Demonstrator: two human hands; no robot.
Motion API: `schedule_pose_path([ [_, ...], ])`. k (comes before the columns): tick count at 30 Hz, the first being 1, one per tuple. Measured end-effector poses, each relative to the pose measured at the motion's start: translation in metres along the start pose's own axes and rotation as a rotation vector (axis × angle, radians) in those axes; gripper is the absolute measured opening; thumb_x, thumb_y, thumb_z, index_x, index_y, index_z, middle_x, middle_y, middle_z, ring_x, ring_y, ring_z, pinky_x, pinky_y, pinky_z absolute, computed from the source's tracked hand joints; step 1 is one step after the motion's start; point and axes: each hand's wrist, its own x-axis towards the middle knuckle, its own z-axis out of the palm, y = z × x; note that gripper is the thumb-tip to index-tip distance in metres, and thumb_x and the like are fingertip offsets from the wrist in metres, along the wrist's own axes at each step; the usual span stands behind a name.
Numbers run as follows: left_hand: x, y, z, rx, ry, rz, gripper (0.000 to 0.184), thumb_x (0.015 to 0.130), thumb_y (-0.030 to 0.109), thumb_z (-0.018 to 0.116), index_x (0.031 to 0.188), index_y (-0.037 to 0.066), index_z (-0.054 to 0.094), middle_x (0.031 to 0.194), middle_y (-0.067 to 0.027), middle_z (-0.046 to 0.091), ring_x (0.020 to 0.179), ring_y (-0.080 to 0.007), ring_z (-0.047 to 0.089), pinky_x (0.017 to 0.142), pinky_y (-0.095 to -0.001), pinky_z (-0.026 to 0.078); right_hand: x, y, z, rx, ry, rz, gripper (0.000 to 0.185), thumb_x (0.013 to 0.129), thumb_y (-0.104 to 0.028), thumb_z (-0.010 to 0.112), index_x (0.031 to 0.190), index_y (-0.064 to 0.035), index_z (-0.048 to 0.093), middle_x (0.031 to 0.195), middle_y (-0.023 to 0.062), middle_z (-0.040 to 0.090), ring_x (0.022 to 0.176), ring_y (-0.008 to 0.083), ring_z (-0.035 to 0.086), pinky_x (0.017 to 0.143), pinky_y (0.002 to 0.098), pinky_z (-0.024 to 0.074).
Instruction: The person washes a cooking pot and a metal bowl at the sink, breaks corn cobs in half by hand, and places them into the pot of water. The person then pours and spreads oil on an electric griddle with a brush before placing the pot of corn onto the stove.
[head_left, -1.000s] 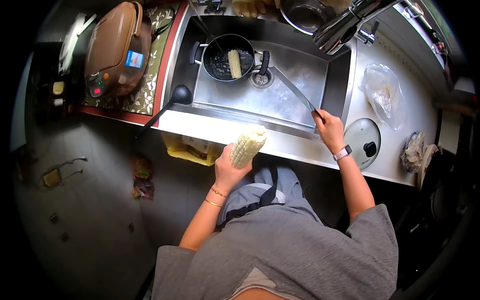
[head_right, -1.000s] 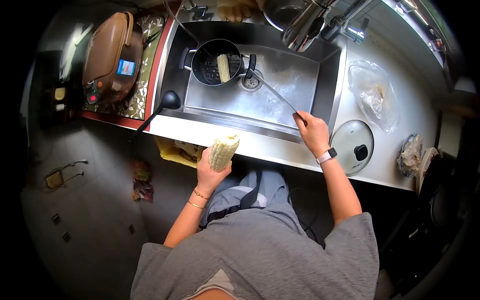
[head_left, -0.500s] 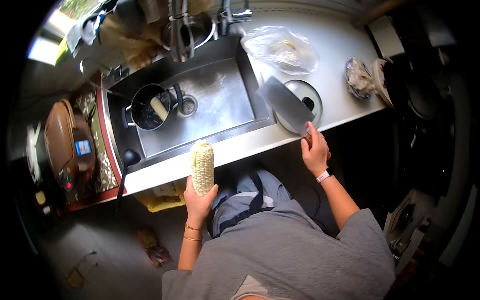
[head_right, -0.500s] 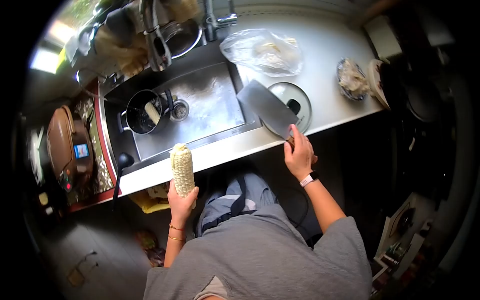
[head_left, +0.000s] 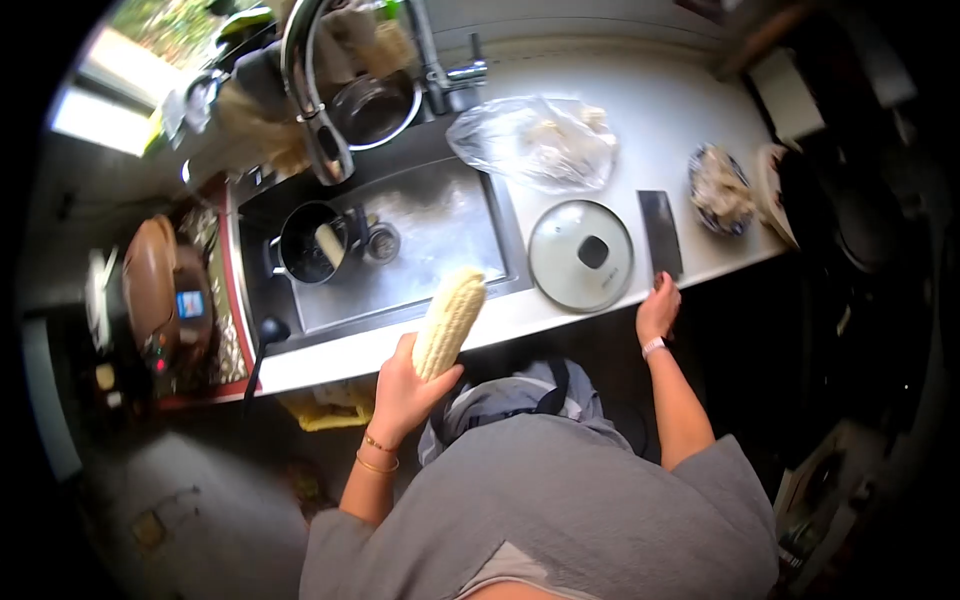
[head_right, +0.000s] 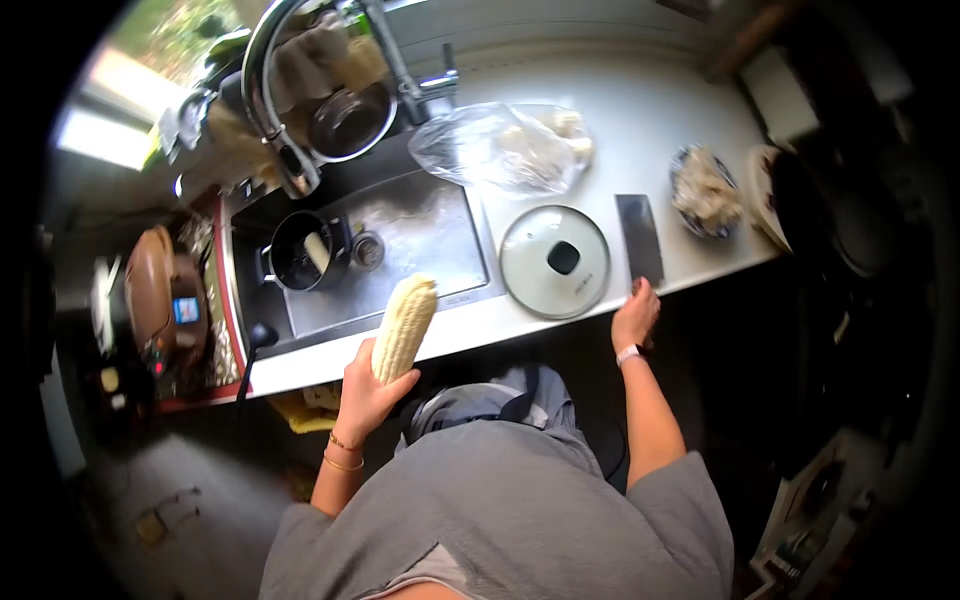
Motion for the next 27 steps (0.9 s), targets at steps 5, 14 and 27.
schedule_pose_path([
  [5,0.03,0.052,0.008,0.225,0.086,0.038,0.043,0.07,0.024,0.077,0.102,0.004,0.057,0.083,-0.0141,0.066,0.073,-0.0302,0.066,0.064,-0.0361,0.052,0.009,0.007,-0.007,-0.107,-0.137,-0.039,0.041,0.085,-0.003,0.055,0.125,-0.003,0.045,0.119,0.0157,0.051,0.114,0.0344,0.046,0.096,0.043,0.0378],
  [14,0.045,0.081,-0.007,0.439,0.122,0.127,0.042,0.065,0.019,0.078,0.098,0.004,0.058,0.085,-0.0107,0.063,0.071,-0.0282,0.064,0.062,-0.0341,0.051,0.033,-0.047,-0.054,-0.213,-0.119,-0.196,0.034,0.084,-0.005,0.06,0.118,-0.0045,0.055,0.116,0.013,0.052,0.109,0.0324,0.05,0.092,0.0403,0.0413],
  [27,0.007,0.05,-0.082,0.621,0.268,0.29,0.05,0.063,0.022,0.078,0.103,0.003,0.054,0.069,-0.0075,0.055,0.057,-0.0219,0.057,0.049,-0.0321,0.044,0.045,-0.329,-0.164,0.782,-0.444,-1.276,0.026,0.067,-0.01,0.078,0.088,-0.0063,0.064,0.09,0.0044,0.06,0.073,0.0198,0.059,0.058,0.0285,0.0487],
])
